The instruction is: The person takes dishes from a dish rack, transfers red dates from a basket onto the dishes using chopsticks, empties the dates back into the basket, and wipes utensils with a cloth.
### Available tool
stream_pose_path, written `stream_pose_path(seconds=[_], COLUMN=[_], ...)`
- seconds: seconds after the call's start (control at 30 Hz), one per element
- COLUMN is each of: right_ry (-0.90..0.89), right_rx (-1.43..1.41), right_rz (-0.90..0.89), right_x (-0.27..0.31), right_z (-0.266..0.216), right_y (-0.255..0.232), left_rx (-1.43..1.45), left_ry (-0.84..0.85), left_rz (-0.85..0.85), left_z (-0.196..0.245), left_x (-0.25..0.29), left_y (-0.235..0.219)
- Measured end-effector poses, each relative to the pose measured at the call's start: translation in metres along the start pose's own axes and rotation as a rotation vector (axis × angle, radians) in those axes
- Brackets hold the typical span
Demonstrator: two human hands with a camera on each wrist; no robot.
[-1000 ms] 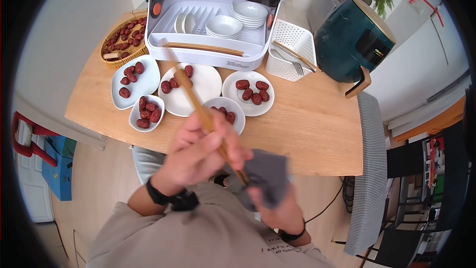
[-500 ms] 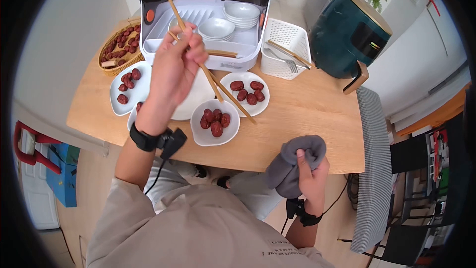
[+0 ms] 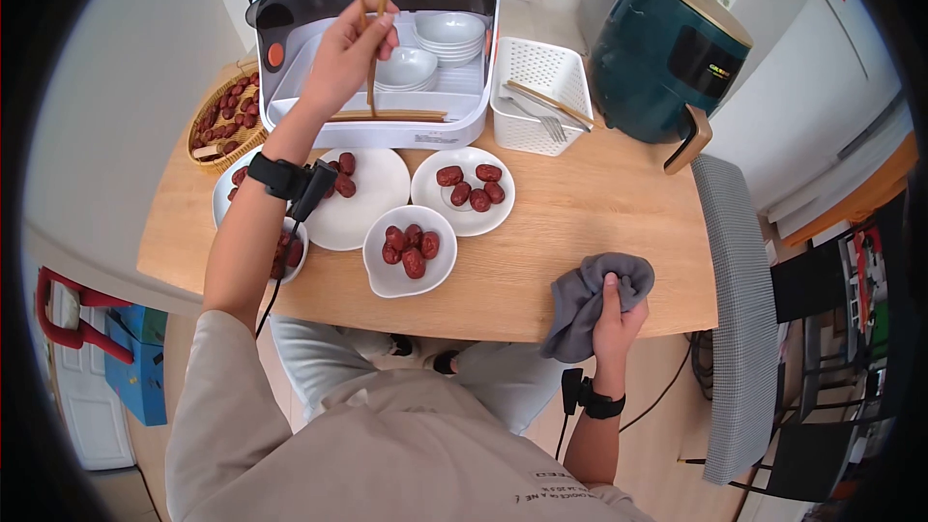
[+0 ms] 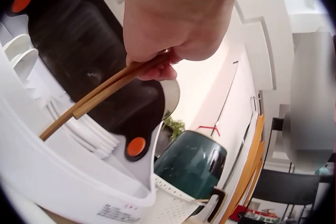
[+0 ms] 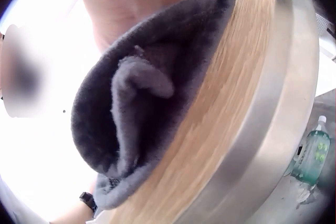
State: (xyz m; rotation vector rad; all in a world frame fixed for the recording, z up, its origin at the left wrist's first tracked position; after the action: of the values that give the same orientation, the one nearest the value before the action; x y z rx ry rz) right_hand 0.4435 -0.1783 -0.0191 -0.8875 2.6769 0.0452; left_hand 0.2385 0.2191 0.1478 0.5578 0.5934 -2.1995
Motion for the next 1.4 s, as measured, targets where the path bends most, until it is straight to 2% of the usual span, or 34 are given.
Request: stream_pose_path(seconds=[0.1, 0.13, 0.2, 0.3, 0.43, 0.5, 0.53, 0.6, 0.63, 0.7, 0.8, 0.9, 0.93, 0.97, 1.0, 1.1, 1.17, 1.2, 1.27, 1.33, 1.4], right_ry=[-0.024, -0.024, -0.038, -0.05, -0.084, -0.099, -0.102, -0.095, -0.098, -0.086, -0.084, -0.065, -0.07, -0.068, -0.068, -0.079, -0.077, -0.084, -0.098, -0.113, -0.134], right_rx=[-0.004, -0.003, 0.002, 0.012, 0.023, 0.036, 0.034, 0.071, 0.067, 0.033, 0.002, 0.008, 0.016, -0.006, -0.027, -0.016, -0.025, -0.024, 0.004, 0.019, 0.007], right_rz=[0.012, 0.016, -0.007, -0.008, -0.016, -0.003, -0.003, -0.014, -0.011, -0.001, 0.004, -0.013, -0.009, -0.007, -0.006, 0.014, 0.028, 0.032, 0.048, 0.047, 0.03], right_x=[0.0, 0.0, 0.0, 0.0, 0.001, 0.0, -0.001, 0.001, 0.001, 0.0, 0.0, 0.0, 0.001, 0.002, 0.002, 0.004, 0.005, 0.006, 0.008, 0.007, 0.007], right_z=[0.001, 0.0, -0.004, -0.003, -0.008, -0.012, -0.013, -0.011, -0.012, -0.013, -0.01, -0.009, -0.009, -0.006, -0.006, -0.003, -0.004, -0.004, -0.002, -0.002, -0.003], right_y=[-0.002, -0.002, 0.0, -0.001, 0.001, 0.001, 0.001, 0.0, 0.001, 0.001, 0.0, 0.0, -0.002, -0.003, -0.004, -0.006, -0.007, -0.008, -0.011, -0.012, -0.01], left_rx=[-0.039, -0.037, -0.175, -0.274, -0.391, -0.628, -0.631, -0.663, -0.668, -0.797, -0.745, -0.674, -0.66, -0.645, -0.636, -0.763, -0.908, -0.91, -0.992, -0.966, -0.935], left_ry=[-0.183, -0.18, -0.206, -0.29, -0.35, -0.4, -0.398, -0.287, -0.284, -0.151, -0.156, 0.127, 0.212, 0.297, 0.305, 0.267, 0.233, 0.241, 0.024, 0.067, 0.184], left_rz=[-0.191, -0.195, -0.454, -0.541, -0.562, -0.614, -0.612, -0.57, -0.569, -0.605, -0.6, -0.668, -0.703, -0.737, -0.731, -0.789, -0.936, -0.934, -1.07, -1.071, -1.018], left_z=[-0.05, -0.06, -0.078, -0.091, -0.095, -0.103, -0.102, -0.088, -0.083, -0.064, -0.035, 0.007, 0.008, 0.002, -0.011, -0.07, -0.102, -0.1, -0.12, -0.118, -0.101], left_x=[0.002, 0.006, 0.016, 0.026, 0.034, 0.036, 0.036, 0.037, 0.037, 0.033, 0.017, -0.009, -0.02, -0.032, -0.046, -0.073, -0.079, -0.083, -0.082, -0.084, -0.084], left_y=[0.02, 0.02, 0.038, 0.032, 0.017, 0.011, 0.011, 0.014, 0.016, 0.031, 0.068, 0.132, 0.154, 0.176, 0.194, 0.241, 0.262, 0.266, 0.271, 0.27, 0.266])
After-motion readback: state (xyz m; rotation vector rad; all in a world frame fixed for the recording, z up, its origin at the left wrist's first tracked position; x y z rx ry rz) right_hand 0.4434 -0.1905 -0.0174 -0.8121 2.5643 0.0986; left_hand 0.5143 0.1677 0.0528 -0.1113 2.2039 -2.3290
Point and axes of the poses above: each hand's wrist, its own x-axis away from the middle knuckle, its own y-axis out of the palm, z = x × y, the point moved 9 cm from there along -x, towards the middle knuckle, and after that the axes turned 5 degrees about -z, right-handed, at the moved point
